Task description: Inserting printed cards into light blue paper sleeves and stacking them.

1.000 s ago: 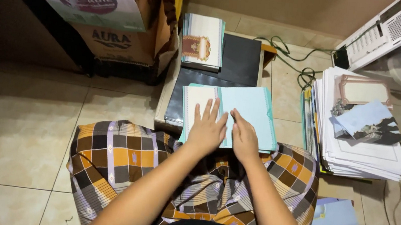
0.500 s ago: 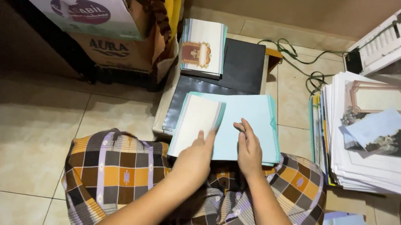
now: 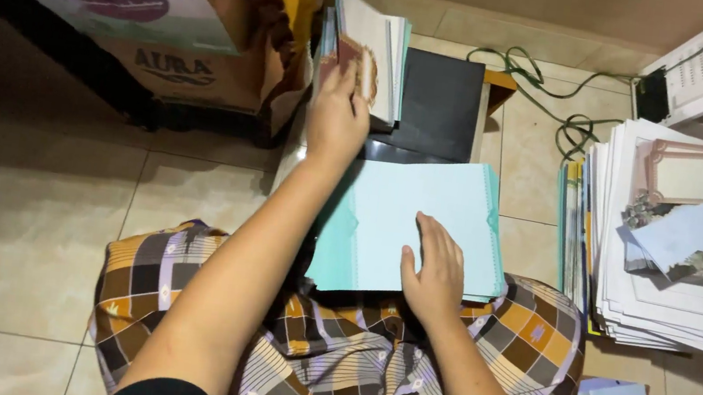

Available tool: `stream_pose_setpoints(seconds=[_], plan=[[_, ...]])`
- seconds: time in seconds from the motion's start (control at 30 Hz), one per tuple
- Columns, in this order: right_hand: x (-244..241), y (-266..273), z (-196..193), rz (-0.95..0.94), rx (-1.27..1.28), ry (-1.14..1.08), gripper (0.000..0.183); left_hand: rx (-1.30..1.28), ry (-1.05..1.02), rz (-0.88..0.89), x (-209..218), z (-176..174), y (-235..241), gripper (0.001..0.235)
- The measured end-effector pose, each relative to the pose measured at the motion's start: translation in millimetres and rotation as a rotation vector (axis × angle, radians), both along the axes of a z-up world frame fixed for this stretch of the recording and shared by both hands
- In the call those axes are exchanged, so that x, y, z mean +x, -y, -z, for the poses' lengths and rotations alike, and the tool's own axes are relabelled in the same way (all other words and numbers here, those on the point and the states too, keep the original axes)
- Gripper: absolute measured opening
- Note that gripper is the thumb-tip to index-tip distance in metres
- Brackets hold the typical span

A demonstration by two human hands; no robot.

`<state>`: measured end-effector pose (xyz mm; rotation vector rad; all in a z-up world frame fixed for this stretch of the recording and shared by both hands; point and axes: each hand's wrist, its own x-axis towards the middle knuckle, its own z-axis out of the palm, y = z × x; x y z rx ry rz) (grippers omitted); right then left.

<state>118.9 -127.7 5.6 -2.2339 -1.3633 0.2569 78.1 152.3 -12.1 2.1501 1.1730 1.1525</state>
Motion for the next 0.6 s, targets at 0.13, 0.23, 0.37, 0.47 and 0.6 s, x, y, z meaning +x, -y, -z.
stream_pose_setpoints(seconds=[0.13,0.23,0.37,0.47,0.6], plan=[[-3,-3,-11,0.02,-0.018,-0.013,0.05,0.177,-0.075,-0.052,-7,-1,-3,0.047],[-5,-5,-17,0.014,-0.024,-0.009,0.049,0.102,-0.161,-0.082,-16,1,6,0.046],[-2,-6,-20,-0.009,-0.039,-0.003,0.041,0.288,-0.242,0.094,-28,-20,57,0.044],[5,-1,-17,0.003,0.004,-0.09,0.037,0.238,-0.359,0.27,-27,-14,100,0.038],[44,19,-8,0.15,0.208,0.0,0.034,0.003,-0.633,0.386,-18,-3,117,0.054]])
